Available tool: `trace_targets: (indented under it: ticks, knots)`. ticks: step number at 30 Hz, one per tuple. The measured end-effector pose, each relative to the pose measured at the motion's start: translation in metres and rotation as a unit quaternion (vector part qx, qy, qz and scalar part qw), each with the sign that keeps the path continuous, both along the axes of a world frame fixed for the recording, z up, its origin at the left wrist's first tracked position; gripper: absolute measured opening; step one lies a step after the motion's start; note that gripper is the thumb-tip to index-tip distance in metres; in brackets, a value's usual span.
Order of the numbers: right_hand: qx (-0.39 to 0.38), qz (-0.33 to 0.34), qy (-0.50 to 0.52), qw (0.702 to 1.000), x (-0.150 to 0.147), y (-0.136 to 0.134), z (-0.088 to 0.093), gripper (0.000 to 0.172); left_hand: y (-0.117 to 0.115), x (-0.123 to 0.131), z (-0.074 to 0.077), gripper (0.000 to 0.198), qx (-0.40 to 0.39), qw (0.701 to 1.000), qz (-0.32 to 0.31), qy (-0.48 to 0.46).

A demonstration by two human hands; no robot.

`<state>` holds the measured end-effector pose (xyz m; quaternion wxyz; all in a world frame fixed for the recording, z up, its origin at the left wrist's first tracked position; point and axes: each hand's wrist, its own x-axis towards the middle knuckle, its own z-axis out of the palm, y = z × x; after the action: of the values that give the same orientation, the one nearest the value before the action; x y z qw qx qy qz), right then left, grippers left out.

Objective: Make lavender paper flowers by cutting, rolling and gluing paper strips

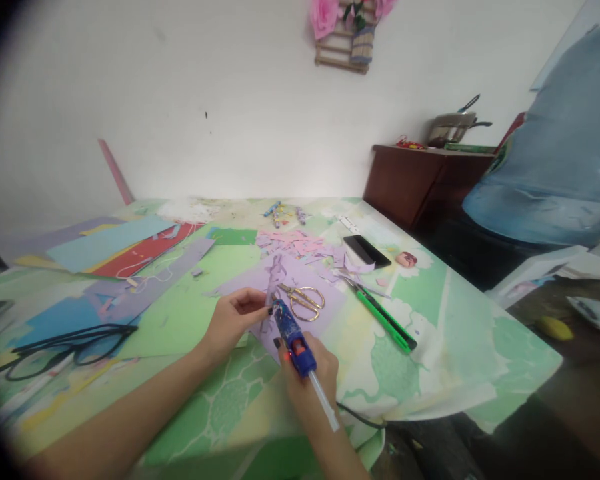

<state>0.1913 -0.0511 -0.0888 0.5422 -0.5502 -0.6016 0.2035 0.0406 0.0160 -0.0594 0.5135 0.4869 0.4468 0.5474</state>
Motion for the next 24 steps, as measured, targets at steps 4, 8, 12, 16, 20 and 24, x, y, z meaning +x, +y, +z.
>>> trace_targets:
  ticks: [4, 8, 12, 16, 20, 24]
  knots:
    - [-0.001, -0.003, 0.003, 1.000, -0.0001, -0.0004, -0.0008, 0.022, -0.0002, 0.0004, 0.0002, 0.029, 0.002, 1.000, 0.000, -0.001]
    - [-0.002, 0.002, -0.013, 1.000, 0.0013, 0.0006, -0.0051, 0.023, -0.0003, 0.0011, 0.0000, 0.029, -0.001, 1.000, 0.002, -0.006]
    - [0.012, 0.002, -0.040, 0.999, 0.0037, 0.0023, -0.0086, 0.022, -0.0007, 0.0012, 0.0006, 0.030, -0.001, 1.000, 0.007, -0.004]
    - [0.024, 0.002, -0.062, 0.998, 0.0047, 0.0026, -0.0059, 0.025, -0.0010, 0.0016, 0.0017, 0.029, 0.002, 1.000, 0.003, 0.000]
    - [0.028, 0.002, -0.073, 0.997, 0.0043, 0.0026, -0.0034, 0.025, -0.0008, 0.0019, 0.0012, 0.029, 0.005, 1.000, 0.006, 0.003]
    - [0.020, -0.003, -0.057, 0.998, 0.0028, 0.0017, -0.0038, 0.024, -0.0007, 0.0013, 0.0001, 0.028, 0.008, 1.000, 0.007, 0.010]
